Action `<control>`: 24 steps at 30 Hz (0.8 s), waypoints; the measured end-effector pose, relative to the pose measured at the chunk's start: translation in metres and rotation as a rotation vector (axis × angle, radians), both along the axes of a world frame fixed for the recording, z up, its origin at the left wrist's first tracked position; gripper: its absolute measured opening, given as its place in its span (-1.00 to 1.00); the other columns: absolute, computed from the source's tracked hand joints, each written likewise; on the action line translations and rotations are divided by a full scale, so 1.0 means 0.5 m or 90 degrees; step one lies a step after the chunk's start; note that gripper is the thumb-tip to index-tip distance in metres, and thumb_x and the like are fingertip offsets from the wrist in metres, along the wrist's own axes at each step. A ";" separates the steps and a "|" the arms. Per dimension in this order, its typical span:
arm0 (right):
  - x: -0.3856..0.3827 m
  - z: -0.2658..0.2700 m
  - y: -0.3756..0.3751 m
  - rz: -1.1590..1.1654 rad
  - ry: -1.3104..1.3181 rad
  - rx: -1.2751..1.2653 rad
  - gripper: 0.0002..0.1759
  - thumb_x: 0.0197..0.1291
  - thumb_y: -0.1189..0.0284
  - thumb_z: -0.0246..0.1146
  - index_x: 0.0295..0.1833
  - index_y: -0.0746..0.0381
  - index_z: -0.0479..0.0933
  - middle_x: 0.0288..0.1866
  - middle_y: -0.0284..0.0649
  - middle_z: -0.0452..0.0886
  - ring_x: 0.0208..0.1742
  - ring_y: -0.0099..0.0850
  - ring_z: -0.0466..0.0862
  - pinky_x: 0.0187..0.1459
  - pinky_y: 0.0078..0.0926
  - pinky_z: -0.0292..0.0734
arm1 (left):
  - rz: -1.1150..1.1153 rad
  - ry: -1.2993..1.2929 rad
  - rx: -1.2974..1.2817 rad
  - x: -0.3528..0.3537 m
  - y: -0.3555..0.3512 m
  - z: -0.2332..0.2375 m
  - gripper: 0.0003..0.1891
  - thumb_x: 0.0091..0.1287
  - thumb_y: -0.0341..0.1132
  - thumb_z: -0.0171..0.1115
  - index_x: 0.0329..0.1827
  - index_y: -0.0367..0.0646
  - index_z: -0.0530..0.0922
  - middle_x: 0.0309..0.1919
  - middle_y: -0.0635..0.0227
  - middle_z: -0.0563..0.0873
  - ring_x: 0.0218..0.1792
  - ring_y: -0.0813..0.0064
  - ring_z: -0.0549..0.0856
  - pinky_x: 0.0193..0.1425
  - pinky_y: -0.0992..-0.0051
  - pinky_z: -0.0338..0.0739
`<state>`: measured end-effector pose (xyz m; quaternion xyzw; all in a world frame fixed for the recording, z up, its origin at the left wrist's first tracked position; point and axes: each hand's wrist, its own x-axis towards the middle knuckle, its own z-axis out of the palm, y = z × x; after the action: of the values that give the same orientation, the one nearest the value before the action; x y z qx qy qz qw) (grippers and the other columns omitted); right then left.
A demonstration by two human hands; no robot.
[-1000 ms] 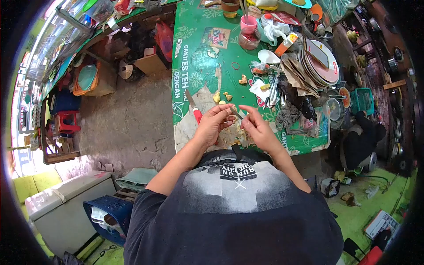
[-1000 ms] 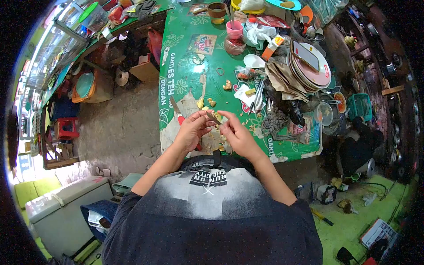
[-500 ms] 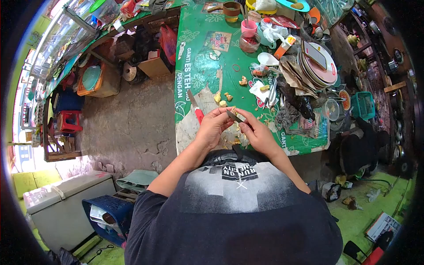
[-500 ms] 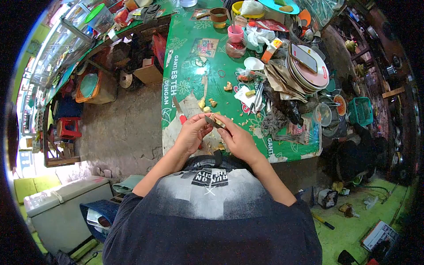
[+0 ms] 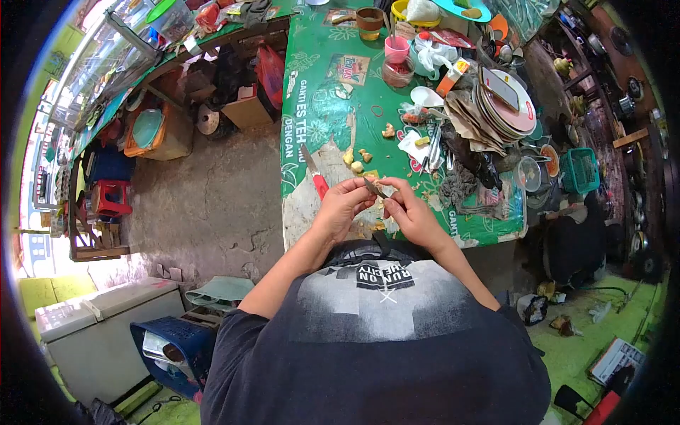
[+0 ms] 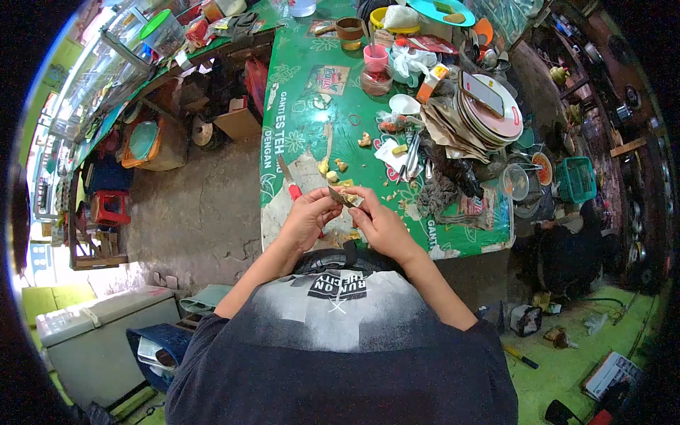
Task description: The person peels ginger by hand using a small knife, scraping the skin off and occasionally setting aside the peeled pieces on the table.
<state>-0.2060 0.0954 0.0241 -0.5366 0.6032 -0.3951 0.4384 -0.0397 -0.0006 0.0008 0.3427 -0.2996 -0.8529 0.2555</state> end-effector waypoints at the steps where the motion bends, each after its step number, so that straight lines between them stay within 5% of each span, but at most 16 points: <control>1: 0.002 0.004 0.001 -0.007 0.014 0.009 -0.58 0.43 0.37 0.11 0.36 0.08 0.30 -0.38 -0.18 0.60 -0.34 -0.32 0.65 -0.25 -0.38 0.50 | 0.000 0.002 -0.002 0.001 -0.001 0.001 -0.85 0.33 -0.45 0.24 -0.07 -0.21 0.63 -0.18 0.42 0.73 -0.22 0.63 0.67 0.02 0.60 0.56; 11: 0.001 -0.041 -0.001 -0.041 0.028 -0.066 -0.71 0.48 0.35 0.06 0.24 0.14 0.38 -0.36 -0.21 0.61 -0.40 -0.42 0.61 -0.33 -0.45 0.48 | -0.056 -0.023 0.001 0.008 0.013 -0.010 -0.82 0.33 -0.42 0.28 -0.04 -0.21 0.61 -0.19 0.41 0.73 -0.20 0.62 0.69 -0.01 0.59 0.58; 16: -0.018 -0.021 -0.003 -0.091 -0.443 0.062 -0.74 0.54 0.34 -0.01 0.20 0.21 0.37 -0.35 -0.33 0.60 -0.51 -0.69 0.37 -0.46 -0.67 0.28 | -0.046 0.052 0.056 0.012 0.005 -0.013 -0.75 0.36 -0.41 0.26 0.08 -0.18 0.58 -0.17 0.41 0.72 -0.17 0.59 0.70 0.01 0.59 0.60; 18: -0.027 -0.020 -0.001 -0.083 -0.383 0.054 -0.66 0.53 0.33 0.00 0.30 0.21 0.35 -0.36 -0.34 0.60 -0.47 -0.65 0.42 -0.40 -0.67 0.33 | -0.027 0.061 0.064 0.013 0.003 -0.003 -0.73 0.39 -0.40 0.23 0.13 -0.15 0.57 -0.13 0.42 0.73 -0.09 0.57 0.72 0.02 0.60 0.61; 20: -0.022 -0.011 0.010 -0.040 -0.103 0.047 -0.56 0.50 0.34 0.04 0.41 0.21 0.31 -0.37 -0.33 0.59 -0.42 -0.62 0.47 -0.35 -0.65 0.37 | -0.021 0.063 0.045 0.016 0.001 -0.007 -0.73 0.39 -0.39 0.23 0.14 -0.15 0.56 -0.11 0.41 0.73 -0.06 0.57 0.72 0.02 0.60 0.61; 24: 0.007 0.020 0.026 0.004 -0.035 -0.015 -0.56 0.46 0.37 0.09 0.41 0.13 0.38 -0.35 -0.28 0.59 -0.35 -0.58 0.53 -0.27 -0.57 0.44 | 0.005 0.074 0.011 0.020 0.005 -0.012 -0.72 0.39 -0.37 0.24 0.14 -0.13 0.57 -0.08 0.42 0.73 -0.07 0.62 0.71 0.02 0.62 0.61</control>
<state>-0.2023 0.1083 0.0343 -0.5328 0.5841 -0.4156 0.4496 -0.0296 0.0019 -0.0052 0.2959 -0.2754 -0.8730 0.2728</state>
